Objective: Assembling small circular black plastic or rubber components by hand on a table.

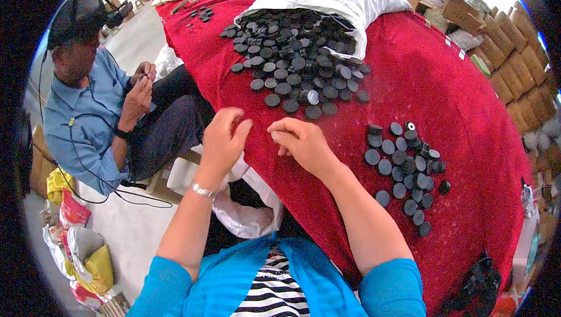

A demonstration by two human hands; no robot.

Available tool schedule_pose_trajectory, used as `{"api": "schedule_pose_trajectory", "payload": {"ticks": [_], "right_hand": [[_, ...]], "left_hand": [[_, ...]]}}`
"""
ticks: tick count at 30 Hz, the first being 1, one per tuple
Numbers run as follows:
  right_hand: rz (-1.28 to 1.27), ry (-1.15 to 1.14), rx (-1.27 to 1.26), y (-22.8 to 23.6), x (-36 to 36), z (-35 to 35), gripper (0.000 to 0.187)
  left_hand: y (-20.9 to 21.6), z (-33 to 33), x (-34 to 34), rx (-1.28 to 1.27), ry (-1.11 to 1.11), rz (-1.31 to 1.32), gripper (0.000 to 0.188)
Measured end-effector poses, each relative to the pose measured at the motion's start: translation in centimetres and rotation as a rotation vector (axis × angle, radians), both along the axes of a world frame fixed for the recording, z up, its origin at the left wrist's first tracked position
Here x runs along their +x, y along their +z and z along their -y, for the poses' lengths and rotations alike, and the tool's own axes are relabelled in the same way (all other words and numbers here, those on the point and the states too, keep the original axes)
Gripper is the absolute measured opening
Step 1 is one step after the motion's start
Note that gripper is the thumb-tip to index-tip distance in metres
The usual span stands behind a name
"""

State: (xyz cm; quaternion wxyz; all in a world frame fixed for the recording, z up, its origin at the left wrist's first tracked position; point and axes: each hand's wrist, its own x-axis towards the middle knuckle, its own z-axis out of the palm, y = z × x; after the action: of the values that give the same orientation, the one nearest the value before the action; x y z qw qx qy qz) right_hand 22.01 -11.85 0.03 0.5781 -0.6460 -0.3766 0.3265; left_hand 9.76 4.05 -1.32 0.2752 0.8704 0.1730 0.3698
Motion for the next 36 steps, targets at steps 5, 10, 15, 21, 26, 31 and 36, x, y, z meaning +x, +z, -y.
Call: {"api": "schedule_pose_trajectory", "payload": {"ticks": [5,10,15,21,26,31,36], "right_hand": [[0.220,-0.068,0.008,0.1,0.1,0.3,0.017],[0.459,-0.307,0.003,1.4,4.4,-0.6,0.017],[0.907,-0.416,-0.090,2.2,9.6,-5.5,0.019],[1.243,-0.370,-0.506,1.9,9.9,-10.2,0.019],[1.321,-0.428,-0.604,2.2,10.1,-11.7,0.015],[1.264,-0.363,-0.543,1.9,10.6,-10.4,0.020],[1.160,-0.299,-0.388,1.4,10.9,-9.9,0.029]], "left_hand": [[-3.1,-1.8,4.5,0.343,0.114,-0.192,0.047],[-2.5,-1.7,4.9,0.307,0.106,-0.243,0.048],[-2.3,-1.4,4.7,0.266,0.107,-0.245,0.047],[-2.0,-1.3,4.6,0.213,0.097,-0.270,0.049],[-2.2,-1.6,4.9,0.228,0.099,-0.262,0.049],[-2.1,-1.8,5.0,0.217,0.108,-0.248,0.049],[-2.2,-1.7,5.0,0.252,0.121,-0.224,0.048]]}}
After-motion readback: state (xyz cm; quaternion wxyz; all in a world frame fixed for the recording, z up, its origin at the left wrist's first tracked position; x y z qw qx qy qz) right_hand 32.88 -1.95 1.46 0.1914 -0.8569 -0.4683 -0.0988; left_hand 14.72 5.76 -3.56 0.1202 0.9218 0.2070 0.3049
